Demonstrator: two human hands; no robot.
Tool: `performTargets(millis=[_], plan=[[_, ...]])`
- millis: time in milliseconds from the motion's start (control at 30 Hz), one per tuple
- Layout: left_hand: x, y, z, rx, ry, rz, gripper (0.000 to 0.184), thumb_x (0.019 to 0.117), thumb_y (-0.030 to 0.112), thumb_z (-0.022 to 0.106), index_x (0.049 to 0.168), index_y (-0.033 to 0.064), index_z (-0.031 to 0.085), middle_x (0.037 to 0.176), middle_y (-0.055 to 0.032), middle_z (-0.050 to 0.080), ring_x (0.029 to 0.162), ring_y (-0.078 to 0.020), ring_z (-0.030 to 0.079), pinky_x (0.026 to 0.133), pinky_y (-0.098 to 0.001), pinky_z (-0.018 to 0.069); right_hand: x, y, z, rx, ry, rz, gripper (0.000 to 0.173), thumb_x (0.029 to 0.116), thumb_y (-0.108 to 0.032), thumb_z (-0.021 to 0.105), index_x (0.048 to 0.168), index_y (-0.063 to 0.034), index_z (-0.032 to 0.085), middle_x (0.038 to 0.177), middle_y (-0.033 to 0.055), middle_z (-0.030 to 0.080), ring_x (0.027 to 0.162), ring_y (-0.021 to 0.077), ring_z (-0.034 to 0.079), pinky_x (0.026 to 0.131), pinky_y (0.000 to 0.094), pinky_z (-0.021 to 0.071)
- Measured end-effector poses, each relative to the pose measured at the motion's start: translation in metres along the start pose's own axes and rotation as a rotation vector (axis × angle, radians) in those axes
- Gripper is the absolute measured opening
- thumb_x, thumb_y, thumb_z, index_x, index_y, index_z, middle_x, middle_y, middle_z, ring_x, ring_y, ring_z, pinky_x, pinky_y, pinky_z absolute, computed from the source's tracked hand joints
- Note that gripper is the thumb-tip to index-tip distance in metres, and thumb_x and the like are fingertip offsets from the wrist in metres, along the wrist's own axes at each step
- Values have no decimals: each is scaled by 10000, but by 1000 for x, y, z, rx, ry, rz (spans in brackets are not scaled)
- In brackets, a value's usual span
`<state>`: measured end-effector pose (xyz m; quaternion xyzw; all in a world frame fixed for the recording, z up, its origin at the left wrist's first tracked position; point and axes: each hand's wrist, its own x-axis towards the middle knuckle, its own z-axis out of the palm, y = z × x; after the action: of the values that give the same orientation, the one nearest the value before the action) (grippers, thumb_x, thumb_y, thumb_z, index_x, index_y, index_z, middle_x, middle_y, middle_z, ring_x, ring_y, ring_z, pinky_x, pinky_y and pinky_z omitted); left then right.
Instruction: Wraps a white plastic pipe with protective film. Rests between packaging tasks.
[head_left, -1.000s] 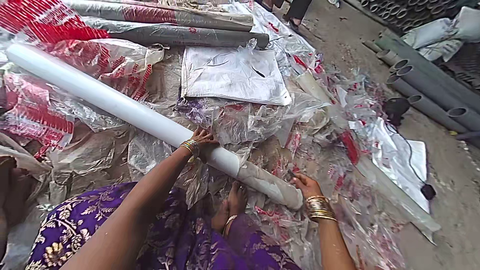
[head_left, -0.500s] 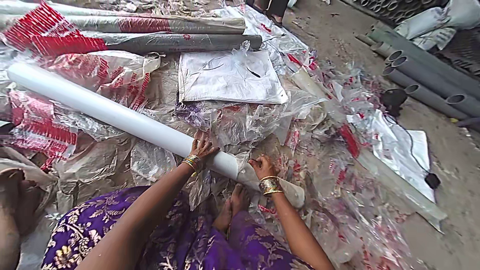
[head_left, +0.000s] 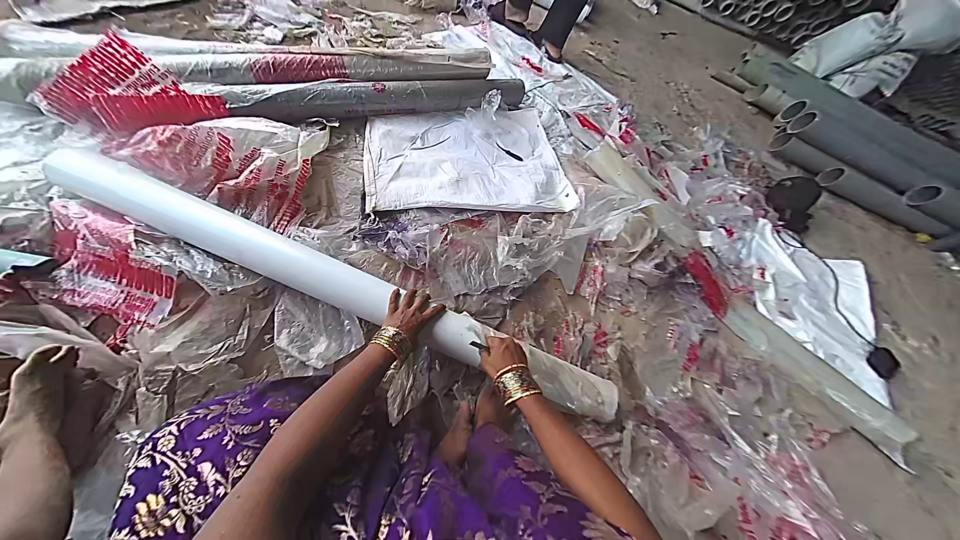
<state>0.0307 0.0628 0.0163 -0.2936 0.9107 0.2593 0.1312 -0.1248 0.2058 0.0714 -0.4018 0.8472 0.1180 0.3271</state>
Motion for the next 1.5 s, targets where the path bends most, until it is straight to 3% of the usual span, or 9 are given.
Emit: performTargets(millis=[233,400,500,600,733,900,1067,1300,1500], plan=[[-10,2,7,1,31,-8,1014,745,37,850,1599,316,380,1676,-163,299,1569,-473,129,1192,-754,33,-24,8,22,34,120,-69,302,1037,-203,550,1167,21,705,1142,234,731,1152,371,678,1042,534,450],[-6,18,-13,-61,-115,-57,939,830,409,848,1614,297,344,1693,-189,233,1574,-487,57,1159,-794,-20,-20,13,36,27,133,-121,304,1041,-183,531,1211,13,690,1215,201,721,1169,339,677,1060,543,426],[5,47,-11,-192,-75,81,775,856,246,828,1543,309,474,1625,-126,395,1543,-439,235,1170,-778,94,-18,20,41,121,125,-159,276,1031,-171,563,1150,39,697,1177,221,722,1150,360,677,1046,555,438],[17,63,16,-254,-62,254,767,765,14,816,1442,304,603,1601,-75,445,1533,-395,283,1180,-762,72,-18,31,43,258,156,-165,308,1024,-243,616,1078,46,711,1056,239,733,1061,383,699,981,561,490],[16,62,40,-320,103,285,394,827,77,781,1179,256,787,1516,-70,557,1495,-364,376,1201,-714,94,-20,60,29,476,139,-63,409,968,-334,735,1014,70,688,907,227,684,871,350,655,844,531,506],[9,68,52,-415,273,214,173,829,178,807,999,179,836,1412,-152,616,1428,-448,402,1188,-678,164,-18,74,0,414,100,-7,453,1080,-340,550,1404,-24,571,1290,228,661,1213,387,620,1051,661,377],[6,62,61,-474,361,248,154,782,148,804,914,71,825,1210,-264,655,1250,-498,503,1105,-670,273,-8,47,-4,42,339,-134,283,1069,-220,539,1217,-114,754,1283,184,676,1248,393,596,1122,682,257],[8,62,72,-461,517,279,83,775,129,784,802,52,804,980,-246,670,1047,-468,583,1000,-638,365,11,22,4,-17,505,-333,280,1020,-284,619,1088,-72,788,1213,201,706,1208,448,615,1110,758,224],[22,64,48,-412,356,325,175,837,105,759,987,162,830,1363,-142,652,1369,-476,459,1116,-741,200,-1,52,-13,177,498,-24,291,1037,-306,609,1170,-110,776,1262,160,707,1261,398,589,1123,695,239]])
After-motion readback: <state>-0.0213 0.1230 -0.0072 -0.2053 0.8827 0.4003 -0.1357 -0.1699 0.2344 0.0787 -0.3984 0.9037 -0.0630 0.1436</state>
